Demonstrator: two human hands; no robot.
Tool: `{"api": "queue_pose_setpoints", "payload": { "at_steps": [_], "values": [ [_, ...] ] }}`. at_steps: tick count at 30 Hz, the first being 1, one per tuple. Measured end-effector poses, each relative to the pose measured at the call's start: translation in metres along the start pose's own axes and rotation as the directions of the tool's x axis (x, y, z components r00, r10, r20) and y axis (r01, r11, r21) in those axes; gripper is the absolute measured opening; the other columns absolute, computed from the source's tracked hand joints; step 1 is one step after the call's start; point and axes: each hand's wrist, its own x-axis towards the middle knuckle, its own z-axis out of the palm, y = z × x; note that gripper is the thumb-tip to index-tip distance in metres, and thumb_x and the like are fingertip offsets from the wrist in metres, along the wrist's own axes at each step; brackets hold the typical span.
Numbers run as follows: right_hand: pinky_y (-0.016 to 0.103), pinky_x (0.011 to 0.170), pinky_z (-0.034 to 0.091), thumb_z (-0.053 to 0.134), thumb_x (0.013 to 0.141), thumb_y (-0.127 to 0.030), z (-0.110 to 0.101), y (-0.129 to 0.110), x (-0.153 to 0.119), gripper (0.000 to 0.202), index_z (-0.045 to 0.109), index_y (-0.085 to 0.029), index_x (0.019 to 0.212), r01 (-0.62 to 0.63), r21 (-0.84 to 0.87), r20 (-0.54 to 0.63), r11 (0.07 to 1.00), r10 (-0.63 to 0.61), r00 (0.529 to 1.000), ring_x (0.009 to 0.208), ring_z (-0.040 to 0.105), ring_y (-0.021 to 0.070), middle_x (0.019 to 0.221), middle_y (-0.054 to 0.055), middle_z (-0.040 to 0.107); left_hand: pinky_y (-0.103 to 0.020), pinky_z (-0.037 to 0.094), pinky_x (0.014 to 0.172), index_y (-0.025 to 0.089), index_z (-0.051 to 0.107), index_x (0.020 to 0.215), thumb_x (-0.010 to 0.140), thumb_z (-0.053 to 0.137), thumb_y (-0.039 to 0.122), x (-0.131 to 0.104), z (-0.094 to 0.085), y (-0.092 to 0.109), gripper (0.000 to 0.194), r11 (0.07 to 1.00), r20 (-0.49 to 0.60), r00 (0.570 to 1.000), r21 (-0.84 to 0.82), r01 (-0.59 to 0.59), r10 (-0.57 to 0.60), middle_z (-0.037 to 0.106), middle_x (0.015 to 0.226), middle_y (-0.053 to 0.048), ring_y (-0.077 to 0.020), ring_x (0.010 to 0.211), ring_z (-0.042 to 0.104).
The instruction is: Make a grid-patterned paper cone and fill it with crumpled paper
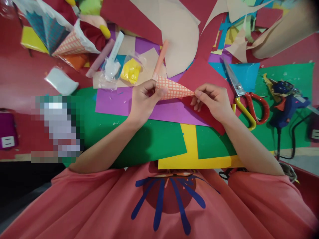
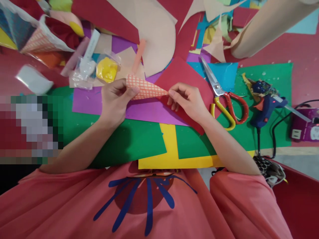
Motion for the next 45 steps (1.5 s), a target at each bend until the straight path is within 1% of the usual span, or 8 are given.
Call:
{"api": "queue_pose_setpoints", "payload": {
  "at_steps": [14,20,27,34,38,40,41,45],
  "values": [
    [0.019,0.047,0.049,0.066,0.084,-0.041,-0.002,0.0,-0.001,0.027,0.059,-0.018,0.074,0.02,-0.028,-0.014,0.999,-0.02,1.0,0.047,0.058,0.0058,0.06,-0.002,0.065,-0.026,0.029,0.054,0.019,0.051,0.058,0.08,0.066,0.053,0.001,-0.001,-0.002,0.043,0.999,0.026,0.999,0.028,-0.026,0.025,0.04,0.057,0.003,-0.009,0.056,0.034],
    [0.019,0.045,0.048,0.065,0.085,-0.04,-0.003,0.002,0.0,0.023,0.06,-0.021,0.075,0.05,-0.036,-0.094,0.998,-0.054,0.994,0.047,0.059,0.0062,0.059,-0.004,0.063,-0.025,0.035,0.055,0.019,0.057,0.063,0.079,0.065,0.058,-0.001,0.001,0.002,0.043,0.999,0.046,0.999,0.032,-0.031,0.029,0.047,0.06,0.003,-0.0094,0.057,0.042],
    [0.019,0.049,0.051,0.072,0.077,-0.046,0.006,0.001,-0.001,0.031,0.059,-0.021,0.088,0.014,0.04,0.017,0.999,-0.015,1.0,0.051,0.061,0.0066,0.065,-0.005,0.066,-0.024,0.04,0.058,0.019,0.053,0.058,0.079,0.066,0.053,-0.004,0.002,0.009,0.043,0.988,0.113,0.992,0.139,-0.072,0.056,0.048,0.059,0.003,-0.0091,0.058,0.045],
    [0.019,0.05,0.053,0.073,0.078,-0.041,0.004,0.003,-0.001,0.026,0.06,-0.02,0.086,0.021,0.047,-0.042,0.999,-0.019,0.999,0.05,0.061,0.0061,0.065,-0.006,0.067,-0.023,0.047,0.062,0.018,0.069,0.079,0.079,0.064,0.058,-0.006,0.003,0.01,0.041,0.998,0.153,0.988,0.049,-0.042,0.034,0.065,0.072,0.0,-0.0102,0.066,0.058],
    [0.02,0.051,0.053,0.073,0.078,-0.039,0.003,0.003,0.0,0.023,0.061,-0.021,0.086,0.032,0.032,-0.065,0.999,-0.03,0.997,0.051,0.062,0.0066,0.064,-0.006,0.066,-0.022,0.048,0.062,0.02,0.067,0.083,0.088,0.058,0.049,-0.003,0.002,0.003,0.03,0.988,0.036,0.989,-0.065,-0.143,0.145,0.064,0.075,0.001,-0.0078,0.066,0.059],
    [0.021,0.052,0.053,0.073,0.079,-0.037,0.003,0.004,-0.001,0.02,0.063,-0.021,0.087,0.048,0.018,-0.06,0.999,-0.047,0.997,0.052,0.061,0.0069,0.065,-0.005,0.066,-0.023,0.049,0.069,0.025,0.065,0.095,0.082,0.069,0.041,0.0,0.0,-0.003,0.021,0.969,-0.035,0.971,-0.06,-0.239,0.237,0.065,0.092,0.001,-0.0087,0.08,0.062],
    [0.021,0.053,0.053,0.072,0.08,-0.035,0.003,0.004,-0.001,0.018,0.064,-0.021,0.088,0.058,0.005,-0.054,0.998,-0.058,0.997,0.052,0.062,0.0071,0.067,-0.005,0.067,-0.023,0.05,0.074,0.027,0.063,0.101,0.078,0.074,0.039,0.001,-0.001,-0.005,0.028,0.961,-0.035,0.963,-0.062,-0.27,0.268,0.064,0.102,0.0,-0.0101,0.089,0.063],
    [0.026,0.065,0.056,0.067,0.085,-0.03,0.001,0.004,-0.004,0.011,0.07,-0.022,0.091,0.115,-0.118,-0.024,0.986,-0.119,0.993,0.067,0.066,0.0099,0.08,-0.002,0.071,-0.027,0.053,0.082,0.031,0.055,0.121,0.077,0.075,0.039,0.003,-0.004,-0.005,0.049,0.965,0.217,0.941,-0.085,-0.248,0.261,0.064,0.118,-0.003,-0.0143,0.103,0.065]
  ]
}}
